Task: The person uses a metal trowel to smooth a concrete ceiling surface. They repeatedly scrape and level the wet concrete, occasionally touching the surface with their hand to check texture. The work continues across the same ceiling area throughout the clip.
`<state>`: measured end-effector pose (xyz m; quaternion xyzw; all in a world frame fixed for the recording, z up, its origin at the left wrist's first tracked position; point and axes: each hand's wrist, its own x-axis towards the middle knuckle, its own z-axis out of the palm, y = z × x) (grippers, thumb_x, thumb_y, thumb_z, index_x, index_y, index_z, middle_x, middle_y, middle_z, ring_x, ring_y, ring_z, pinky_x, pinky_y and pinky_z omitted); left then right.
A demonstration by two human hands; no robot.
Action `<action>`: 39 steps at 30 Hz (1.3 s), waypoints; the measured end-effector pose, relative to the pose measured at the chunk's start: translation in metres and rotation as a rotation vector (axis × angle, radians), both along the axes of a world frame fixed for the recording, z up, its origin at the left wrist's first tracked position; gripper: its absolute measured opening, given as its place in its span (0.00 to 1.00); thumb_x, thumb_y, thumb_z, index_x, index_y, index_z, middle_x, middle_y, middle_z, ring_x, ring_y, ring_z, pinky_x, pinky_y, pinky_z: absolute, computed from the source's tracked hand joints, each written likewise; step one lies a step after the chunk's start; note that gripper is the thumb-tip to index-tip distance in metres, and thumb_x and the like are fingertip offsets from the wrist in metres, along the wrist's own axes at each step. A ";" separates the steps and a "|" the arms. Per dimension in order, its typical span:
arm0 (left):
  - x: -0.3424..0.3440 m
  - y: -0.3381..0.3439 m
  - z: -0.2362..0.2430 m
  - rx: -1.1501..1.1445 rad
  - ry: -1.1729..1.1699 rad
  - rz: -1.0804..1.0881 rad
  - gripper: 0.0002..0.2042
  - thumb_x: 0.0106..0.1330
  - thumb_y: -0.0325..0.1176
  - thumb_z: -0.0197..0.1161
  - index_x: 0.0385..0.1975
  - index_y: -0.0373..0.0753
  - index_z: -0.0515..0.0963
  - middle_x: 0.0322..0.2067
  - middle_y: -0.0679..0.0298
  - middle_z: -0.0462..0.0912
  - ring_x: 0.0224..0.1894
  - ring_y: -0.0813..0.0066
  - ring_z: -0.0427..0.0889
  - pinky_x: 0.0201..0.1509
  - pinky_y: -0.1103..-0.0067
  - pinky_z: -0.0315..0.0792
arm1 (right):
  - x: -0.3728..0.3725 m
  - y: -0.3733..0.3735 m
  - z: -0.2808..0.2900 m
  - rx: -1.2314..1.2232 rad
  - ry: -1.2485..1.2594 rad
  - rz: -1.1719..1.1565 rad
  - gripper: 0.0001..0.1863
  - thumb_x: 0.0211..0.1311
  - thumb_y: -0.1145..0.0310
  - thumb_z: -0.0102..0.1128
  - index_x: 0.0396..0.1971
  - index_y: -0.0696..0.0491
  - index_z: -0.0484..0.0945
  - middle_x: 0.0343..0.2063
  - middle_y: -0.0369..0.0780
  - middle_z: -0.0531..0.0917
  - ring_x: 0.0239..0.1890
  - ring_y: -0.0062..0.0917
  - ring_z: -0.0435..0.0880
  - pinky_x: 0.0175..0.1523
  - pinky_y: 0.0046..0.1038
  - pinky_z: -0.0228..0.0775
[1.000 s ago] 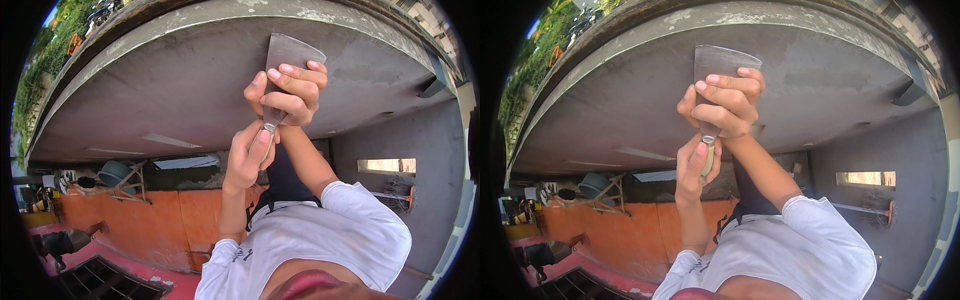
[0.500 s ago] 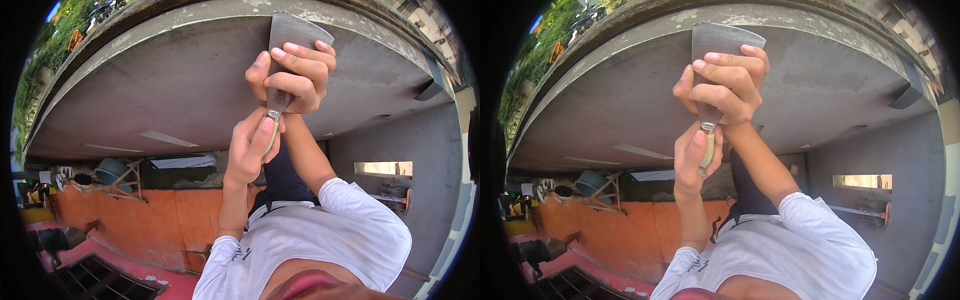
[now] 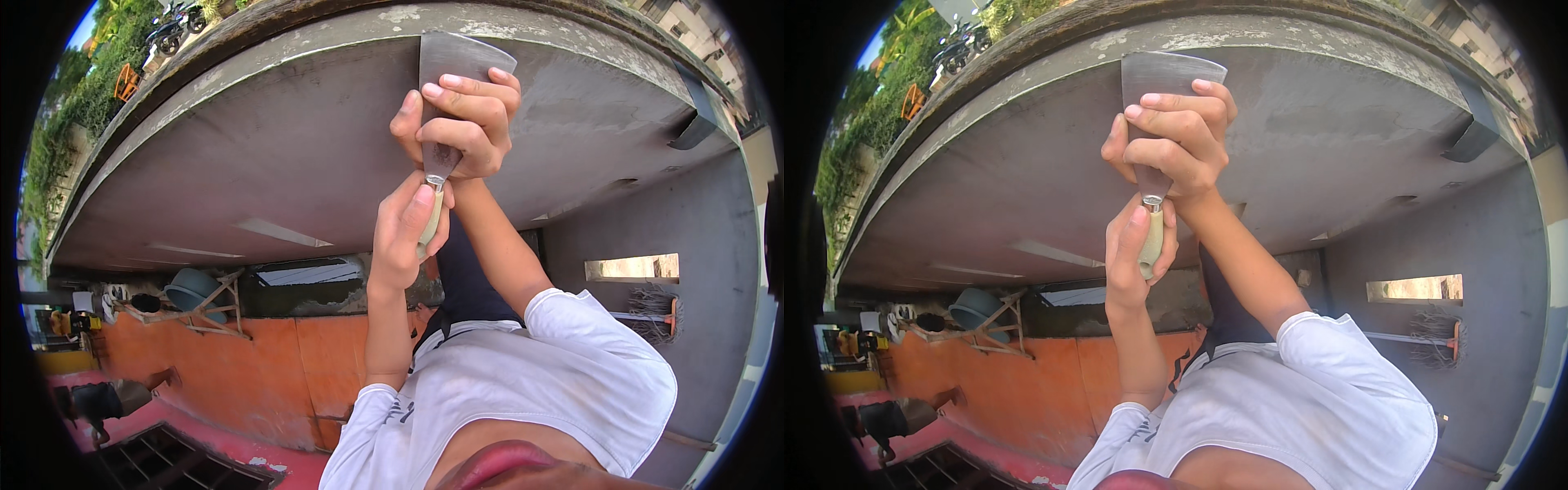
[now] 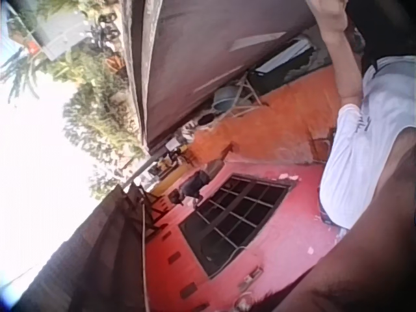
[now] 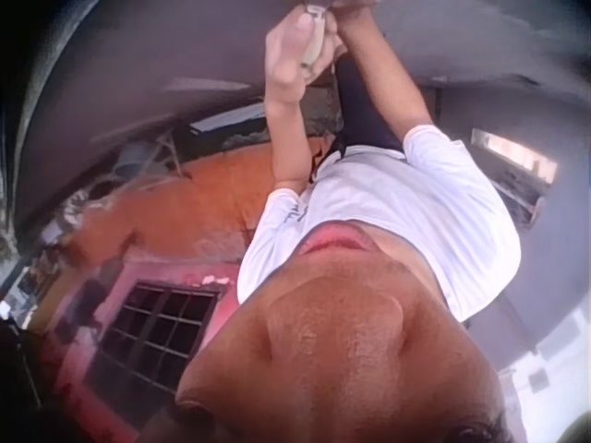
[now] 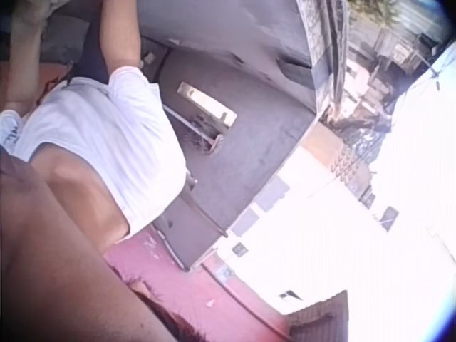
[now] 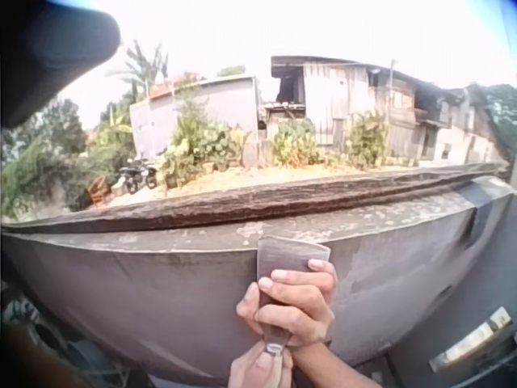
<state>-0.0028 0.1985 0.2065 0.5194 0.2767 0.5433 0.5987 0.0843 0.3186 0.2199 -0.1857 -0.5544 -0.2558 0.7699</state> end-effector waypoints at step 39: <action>0.034 -0.211 -0.218 -0.425 0.060 0.474 0.10 0.73 0.27 0.52 0.48 0.30 0.76 0.44 0.54 0.85 0.46 0.66 0.86 0.27 0.88 0.75 | 0.099 -0.237 -0.210 -0.820 -0.536 0.425 0.14 0.37 0.75 0.74 0.20 0.50 0.74 0.27 0.34 0.79 0.36 0.28 0.79 0.60 0.42 0.64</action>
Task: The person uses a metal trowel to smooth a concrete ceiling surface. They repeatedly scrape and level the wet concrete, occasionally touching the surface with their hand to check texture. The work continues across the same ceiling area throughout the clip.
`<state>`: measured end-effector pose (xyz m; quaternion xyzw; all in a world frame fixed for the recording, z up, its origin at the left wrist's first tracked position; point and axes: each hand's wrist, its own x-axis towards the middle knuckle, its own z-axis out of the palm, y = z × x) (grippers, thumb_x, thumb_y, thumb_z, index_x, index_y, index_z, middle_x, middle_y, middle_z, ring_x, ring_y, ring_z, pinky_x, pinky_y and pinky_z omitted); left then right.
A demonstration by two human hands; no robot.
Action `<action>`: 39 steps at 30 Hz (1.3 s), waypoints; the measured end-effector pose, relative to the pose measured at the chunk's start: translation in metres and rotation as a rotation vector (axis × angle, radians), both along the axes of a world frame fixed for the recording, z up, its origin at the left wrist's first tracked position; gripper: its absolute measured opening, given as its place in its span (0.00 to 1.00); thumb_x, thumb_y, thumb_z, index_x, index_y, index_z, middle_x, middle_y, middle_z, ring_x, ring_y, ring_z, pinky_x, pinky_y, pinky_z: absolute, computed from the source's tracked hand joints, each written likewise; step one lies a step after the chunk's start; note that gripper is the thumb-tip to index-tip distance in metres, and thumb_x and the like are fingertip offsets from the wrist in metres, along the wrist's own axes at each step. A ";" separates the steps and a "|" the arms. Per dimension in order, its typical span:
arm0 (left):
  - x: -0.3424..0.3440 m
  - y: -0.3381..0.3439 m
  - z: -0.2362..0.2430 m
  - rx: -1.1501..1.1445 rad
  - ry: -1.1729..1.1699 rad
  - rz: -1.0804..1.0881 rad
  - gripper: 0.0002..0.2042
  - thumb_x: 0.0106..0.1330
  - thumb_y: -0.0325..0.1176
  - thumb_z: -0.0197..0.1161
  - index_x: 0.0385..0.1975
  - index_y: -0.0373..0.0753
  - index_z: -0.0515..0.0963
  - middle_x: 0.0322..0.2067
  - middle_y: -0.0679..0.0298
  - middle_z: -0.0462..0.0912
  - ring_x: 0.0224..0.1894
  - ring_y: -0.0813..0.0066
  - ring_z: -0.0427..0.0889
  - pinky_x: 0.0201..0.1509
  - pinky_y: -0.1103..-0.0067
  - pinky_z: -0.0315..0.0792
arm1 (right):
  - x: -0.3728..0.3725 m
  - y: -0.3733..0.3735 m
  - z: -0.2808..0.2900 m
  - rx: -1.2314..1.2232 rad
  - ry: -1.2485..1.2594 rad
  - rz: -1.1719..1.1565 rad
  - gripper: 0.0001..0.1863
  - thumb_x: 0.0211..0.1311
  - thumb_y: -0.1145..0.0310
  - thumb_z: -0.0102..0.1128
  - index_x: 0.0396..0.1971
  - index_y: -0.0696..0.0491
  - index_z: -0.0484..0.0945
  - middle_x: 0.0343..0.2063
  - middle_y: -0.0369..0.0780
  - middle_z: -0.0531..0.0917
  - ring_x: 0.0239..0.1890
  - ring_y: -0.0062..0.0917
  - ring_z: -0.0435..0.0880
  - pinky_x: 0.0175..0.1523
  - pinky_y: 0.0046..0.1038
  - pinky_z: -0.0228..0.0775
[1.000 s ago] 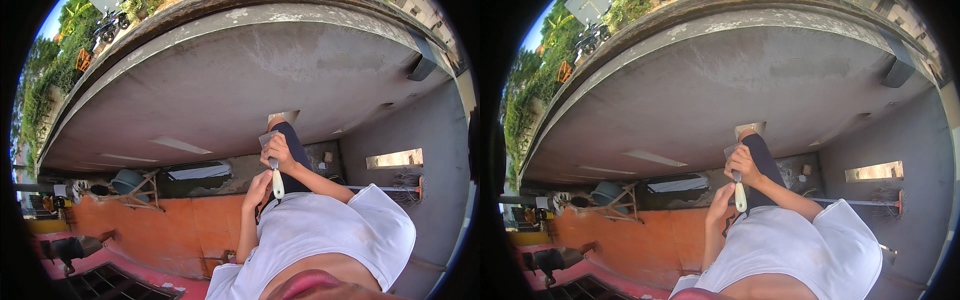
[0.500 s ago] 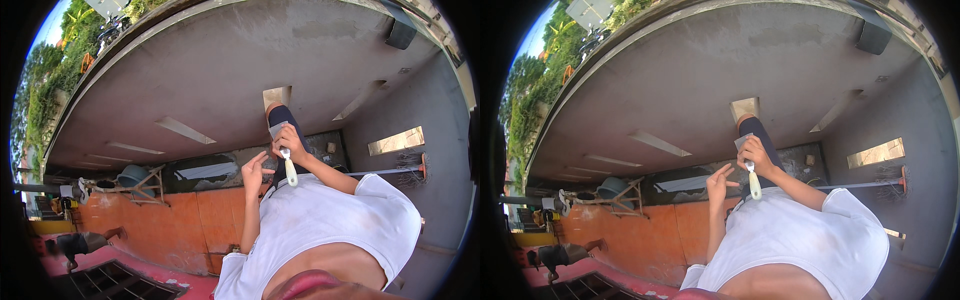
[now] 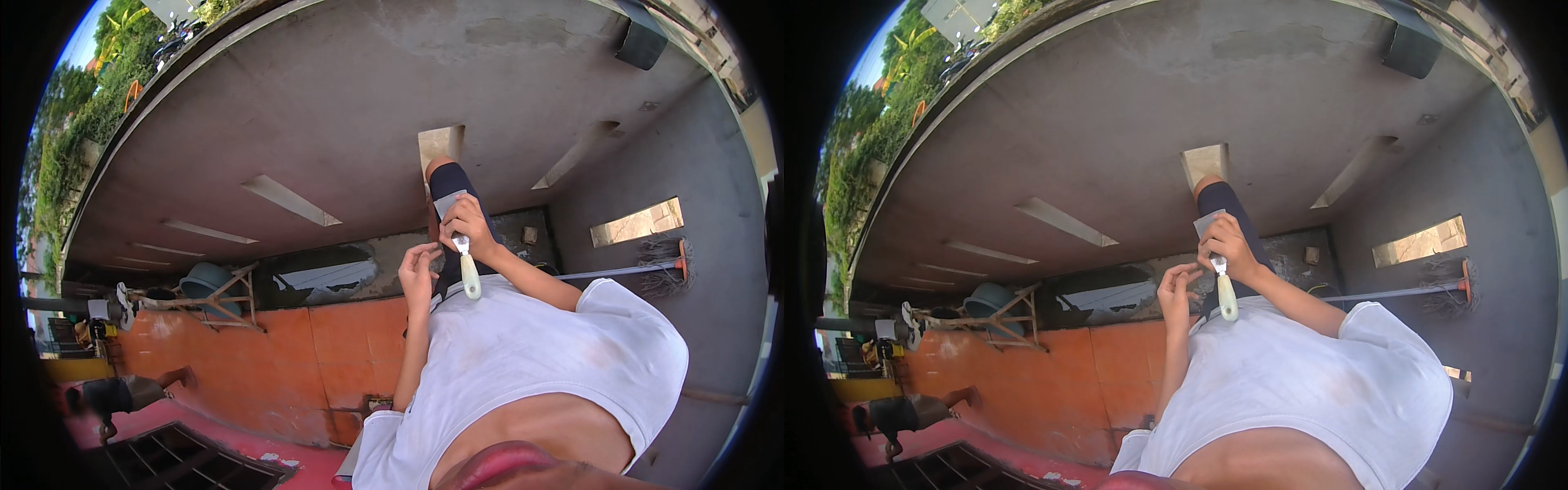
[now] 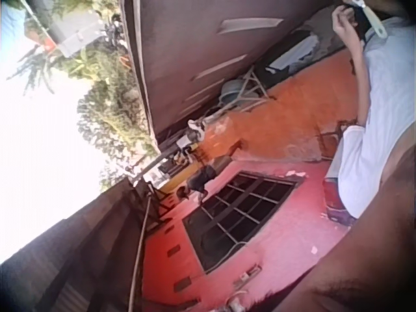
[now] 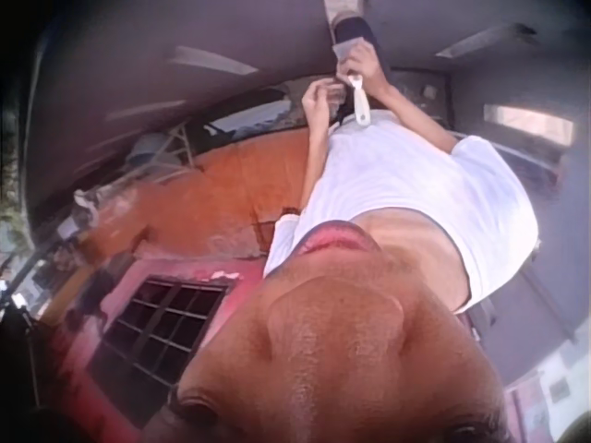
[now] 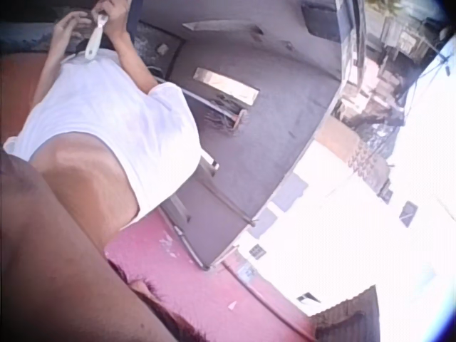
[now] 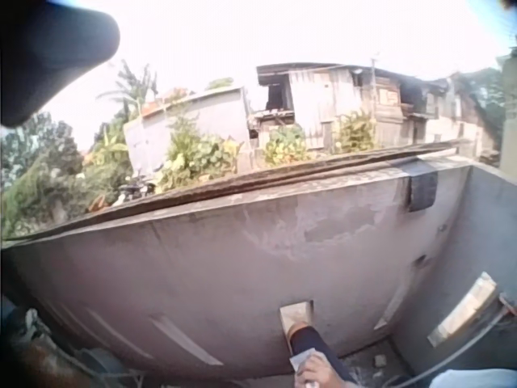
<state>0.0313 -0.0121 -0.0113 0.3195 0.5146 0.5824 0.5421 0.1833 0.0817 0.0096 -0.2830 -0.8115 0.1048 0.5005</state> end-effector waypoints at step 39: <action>0.048 0.165 0.117 0.474 -0.046 0.034 0.15 0.74 0.41 0.50 0.40 0.32 0.70 0.14 0.71 0.65 0.14 0.88 0.59 0.19 0.85 0.52 | -0.051 0.210 0.131 0.746 0.280 -0.279 0.18 0.32 0.79 0.72 0.14 0.42 0.70 0.21 0.24 0.77 0.31 0.20 0.79 0.53 0.35 0.67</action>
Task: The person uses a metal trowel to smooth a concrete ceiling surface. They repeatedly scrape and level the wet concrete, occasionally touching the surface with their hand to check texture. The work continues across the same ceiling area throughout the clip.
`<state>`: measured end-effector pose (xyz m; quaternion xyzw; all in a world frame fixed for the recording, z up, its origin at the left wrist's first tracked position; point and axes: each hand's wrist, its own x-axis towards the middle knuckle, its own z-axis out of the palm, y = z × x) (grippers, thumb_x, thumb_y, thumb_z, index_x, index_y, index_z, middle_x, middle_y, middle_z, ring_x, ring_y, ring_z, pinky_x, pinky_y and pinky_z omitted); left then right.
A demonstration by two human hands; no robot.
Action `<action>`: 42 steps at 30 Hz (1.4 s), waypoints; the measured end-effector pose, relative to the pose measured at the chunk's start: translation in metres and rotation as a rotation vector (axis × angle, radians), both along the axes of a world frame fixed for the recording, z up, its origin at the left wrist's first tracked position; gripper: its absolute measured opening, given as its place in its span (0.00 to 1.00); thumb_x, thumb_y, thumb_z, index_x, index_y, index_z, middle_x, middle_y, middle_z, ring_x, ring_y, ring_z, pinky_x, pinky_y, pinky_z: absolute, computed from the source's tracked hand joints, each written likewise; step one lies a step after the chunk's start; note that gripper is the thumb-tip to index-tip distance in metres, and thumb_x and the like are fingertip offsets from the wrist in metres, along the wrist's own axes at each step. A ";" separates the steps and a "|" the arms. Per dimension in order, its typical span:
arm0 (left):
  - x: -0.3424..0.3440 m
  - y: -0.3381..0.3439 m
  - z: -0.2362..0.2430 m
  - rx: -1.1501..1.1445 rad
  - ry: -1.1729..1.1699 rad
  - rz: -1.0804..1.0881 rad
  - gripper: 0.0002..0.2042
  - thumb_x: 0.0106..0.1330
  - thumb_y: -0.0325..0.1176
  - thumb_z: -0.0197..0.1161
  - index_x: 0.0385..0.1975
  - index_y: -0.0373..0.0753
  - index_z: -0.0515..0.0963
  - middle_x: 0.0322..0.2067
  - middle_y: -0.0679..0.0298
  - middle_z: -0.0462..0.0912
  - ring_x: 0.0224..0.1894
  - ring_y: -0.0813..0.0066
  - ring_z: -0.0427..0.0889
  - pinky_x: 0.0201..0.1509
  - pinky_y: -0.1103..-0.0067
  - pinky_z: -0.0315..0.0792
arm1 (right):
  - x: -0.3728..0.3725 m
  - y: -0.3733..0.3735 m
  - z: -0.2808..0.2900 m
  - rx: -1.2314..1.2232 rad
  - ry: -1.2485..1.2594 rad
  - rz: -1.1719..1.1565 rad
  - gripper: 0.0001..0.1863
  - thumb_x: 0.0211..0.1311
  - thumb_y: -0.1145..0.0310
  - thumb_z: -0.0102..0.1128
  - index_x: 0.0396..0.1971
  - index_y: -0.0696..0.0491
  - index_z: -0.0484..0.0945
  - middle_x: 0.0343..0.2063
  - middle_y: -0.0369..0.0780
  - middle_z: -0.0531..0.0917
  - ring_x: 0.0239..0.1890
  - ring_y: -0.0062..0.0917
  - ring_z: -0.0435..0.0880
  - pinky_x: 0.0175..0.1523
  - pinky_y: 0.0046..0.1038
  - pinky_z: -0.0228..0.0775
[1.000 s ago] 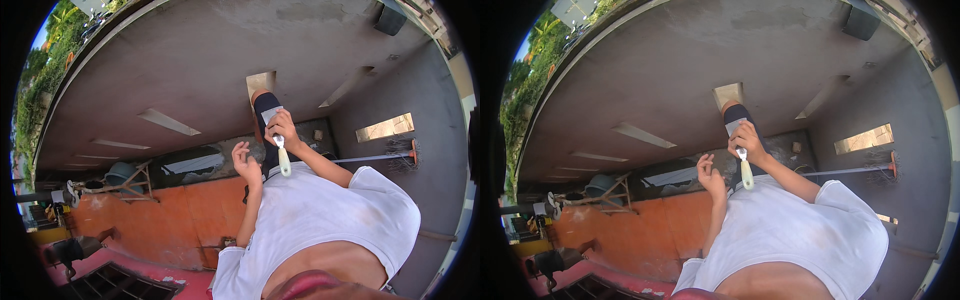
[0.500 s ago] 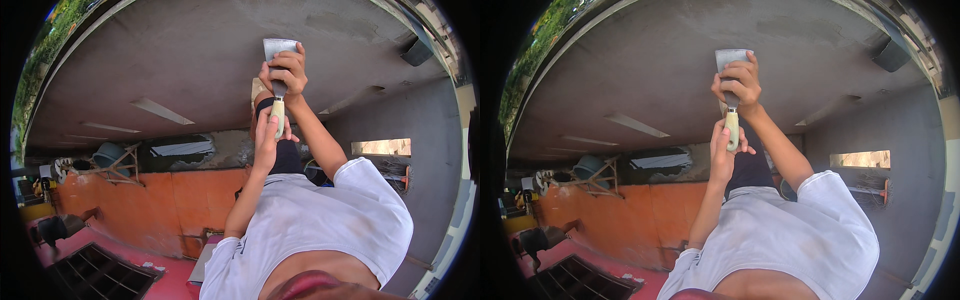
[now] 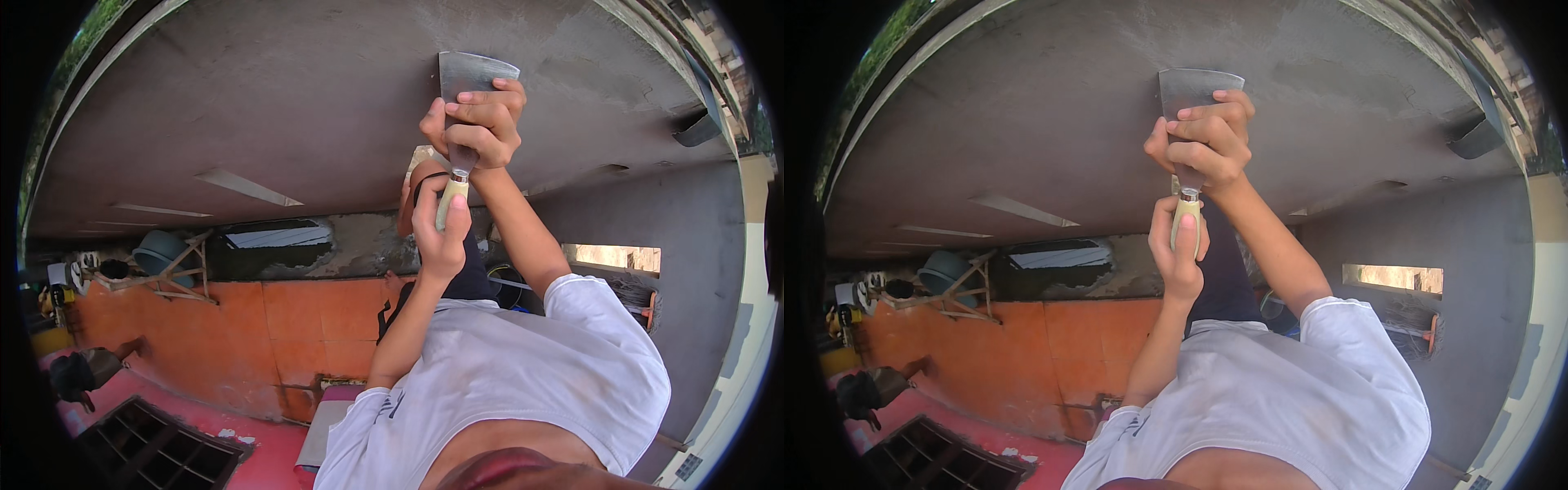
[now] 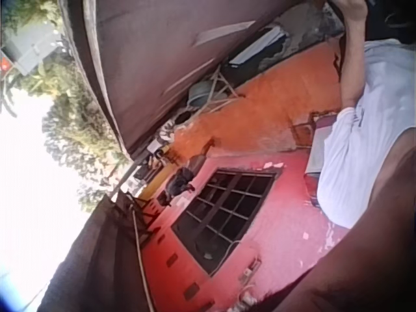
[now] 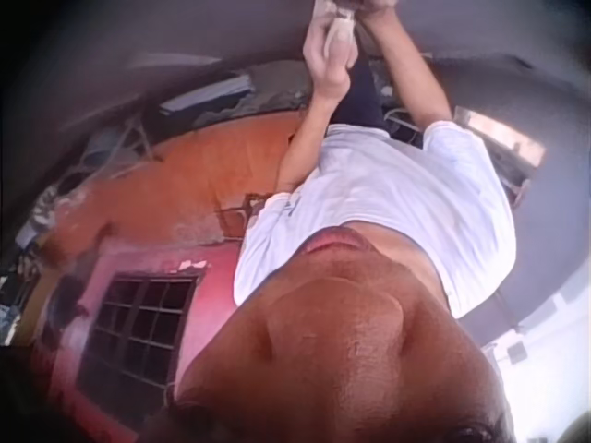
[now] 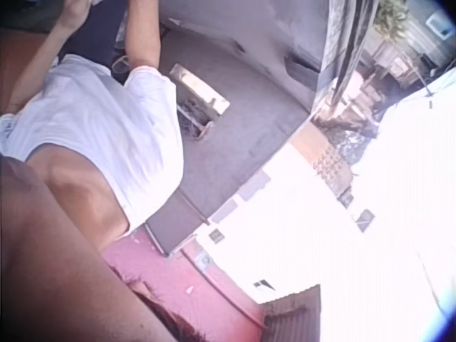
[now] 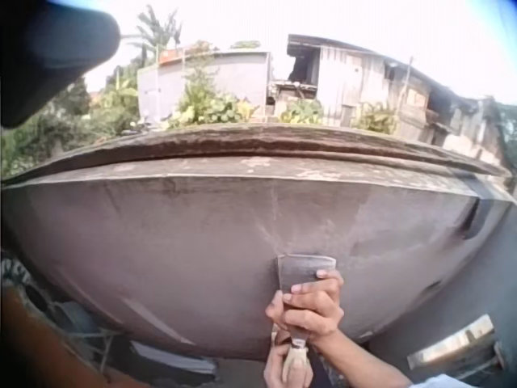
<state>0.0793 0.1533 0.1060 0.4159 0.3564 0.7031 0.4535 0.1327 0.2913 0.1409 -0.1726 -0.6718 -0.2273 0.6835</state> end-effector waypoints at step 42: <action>-0.057 0.009 0.002 -0.022 0.349 0.081 0.18 0.65 0.41 0.56 0.40 0.29 0.78 0.18 0.66 0.73 0.19 0.81 0.69 0.25 0.81 0.61 | -0.040 0.002 -0.015 -0.014 0.185 -0.118 0.21 0.38 0.76 0.71 0.17 0.38 0.64 0.31 0.20 0.78 0.41 0.18 0.77 0.55 0.33 0.63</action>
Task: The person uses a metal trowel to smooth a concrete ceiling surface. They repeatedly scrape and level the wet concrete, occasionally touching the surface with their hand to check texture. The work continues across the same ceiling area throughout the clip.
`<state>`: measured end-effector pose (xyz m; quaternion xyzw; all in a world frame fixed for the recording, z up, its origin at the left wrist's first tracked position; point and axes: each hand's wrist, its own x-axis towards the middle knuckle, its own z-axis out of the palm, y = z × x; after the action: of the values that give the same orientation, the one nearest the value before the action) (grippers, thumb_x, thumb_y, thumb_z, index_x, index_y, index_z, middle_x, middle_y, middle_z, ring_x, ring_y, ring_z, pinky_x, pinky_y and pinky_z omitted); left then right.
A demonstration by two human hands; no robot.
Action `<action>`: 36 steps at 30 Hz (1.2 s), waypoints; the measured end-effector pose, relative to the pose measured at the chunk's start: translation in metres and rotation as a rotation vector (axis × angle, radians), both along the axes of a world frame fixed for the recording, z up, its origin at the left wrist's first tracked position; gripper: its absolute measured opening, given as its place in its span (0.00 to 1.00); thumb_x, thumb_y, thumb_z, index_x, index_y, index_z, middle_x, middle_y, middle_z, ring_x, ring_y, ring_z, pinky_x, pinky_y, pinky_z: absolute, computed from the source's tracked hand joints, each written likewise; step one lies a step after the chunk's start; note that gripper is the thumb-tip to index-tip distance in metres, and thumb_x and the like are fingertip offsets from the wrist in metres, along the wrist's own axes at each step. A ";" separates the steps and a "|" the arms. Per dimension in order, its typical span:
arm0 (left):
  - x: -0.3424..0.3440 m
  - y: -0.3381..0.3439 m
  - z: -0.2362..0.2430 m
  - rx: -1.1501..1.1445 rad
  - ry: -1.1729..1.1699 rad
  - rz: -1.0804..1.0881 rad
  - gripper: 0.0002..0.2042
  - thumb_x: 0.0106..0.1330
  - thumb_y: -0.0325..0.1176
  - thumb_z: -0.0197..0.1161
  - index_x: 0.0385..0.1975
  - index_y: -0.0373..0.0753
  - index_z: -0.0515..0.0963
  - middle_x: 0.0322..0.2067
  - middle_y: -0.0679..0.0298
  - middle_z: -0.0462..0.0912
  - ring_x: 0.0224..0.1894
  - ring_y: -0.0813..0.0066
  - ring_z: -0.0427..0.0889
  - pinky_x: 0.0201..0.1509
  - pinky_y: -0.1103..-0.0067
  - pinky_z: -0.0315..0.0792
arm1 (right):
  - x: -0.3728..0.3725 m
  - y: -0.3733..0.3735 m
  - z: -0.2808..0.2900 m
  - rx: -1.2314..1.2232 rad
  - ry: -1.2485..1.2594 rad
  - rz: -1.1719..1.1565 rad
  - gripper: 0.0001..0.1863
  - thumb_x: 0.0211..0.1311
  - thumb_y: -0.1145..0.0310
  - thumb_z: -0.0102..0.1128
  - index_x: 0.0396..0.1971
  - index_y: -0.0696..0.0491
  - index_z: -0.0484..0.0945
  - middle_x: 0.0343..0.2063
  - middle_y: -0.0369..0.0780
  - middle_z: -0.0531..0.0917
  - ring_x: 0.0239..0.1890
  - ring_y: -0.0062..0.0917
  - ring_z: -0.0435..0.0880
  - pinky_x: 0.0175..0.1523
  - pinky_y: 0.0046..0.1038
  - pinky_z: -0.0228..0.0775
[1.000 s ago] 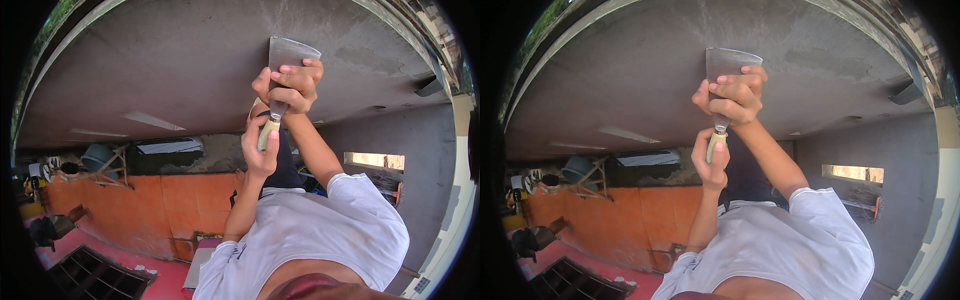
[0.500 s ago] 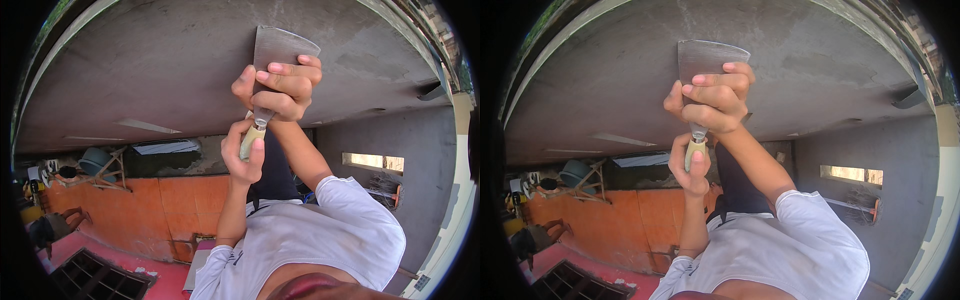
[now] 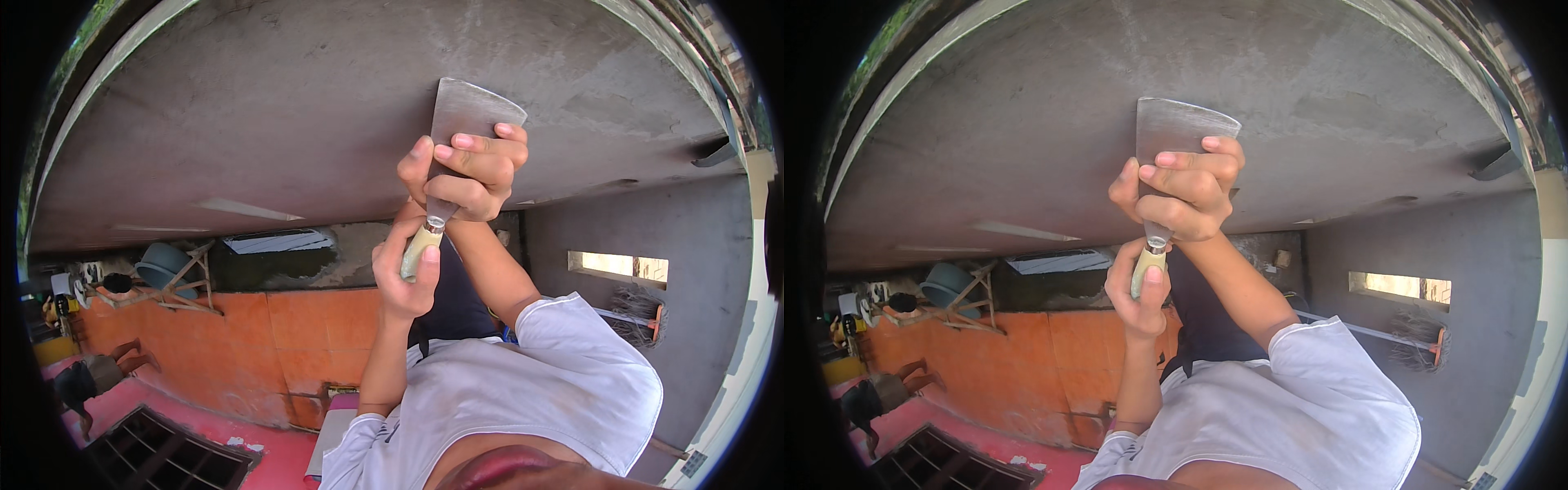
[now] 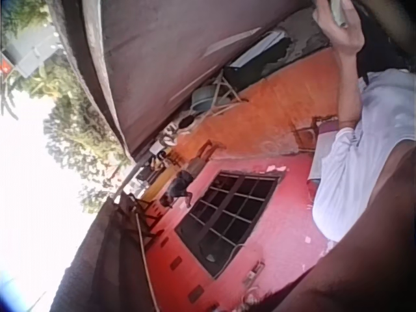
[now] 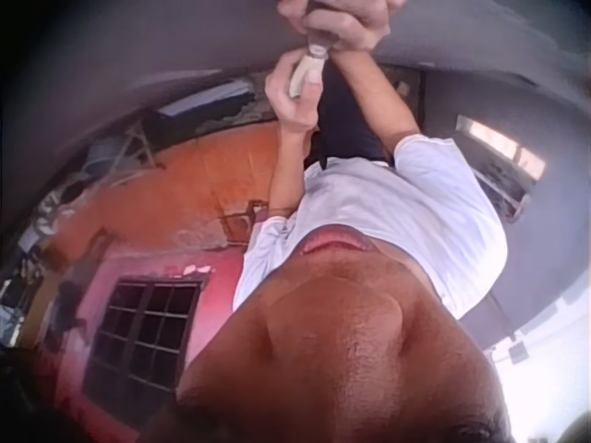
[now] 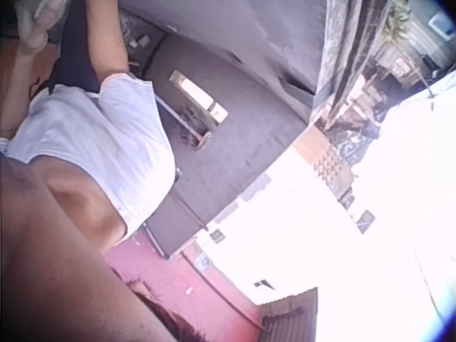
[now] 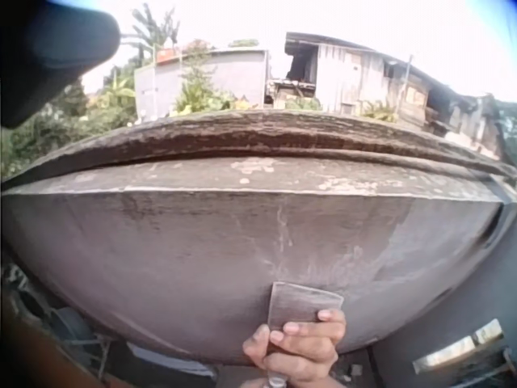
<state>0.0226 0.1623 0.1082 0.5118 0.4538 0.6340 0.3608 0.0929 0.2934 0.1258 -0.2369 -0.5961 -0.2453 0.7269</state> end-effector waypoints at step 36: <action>-0.028 0.016 0.014 0.011 0.099 -0.070 0.15 0.61 0.37 0.61 0.38 0.29 0.78 0.22 0.58 0.79 0.20 0.70 0.79 0.28 0.78 0.70 | -0.010 0.003 0.012 -0.032 0.032 -0.084 0.21 0.41 0.75 0.70 0.17 0.36 0.65 0.33 0.19 0.76 0.43 0.16 0.77 0.58 0.33 0.62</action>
<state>-0.0056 0.1787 0.1223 0.5600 0.4494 0.5976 0.3568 0.0827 0.2964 0.1379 -0.2772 -0.5776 -0.2624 0.7216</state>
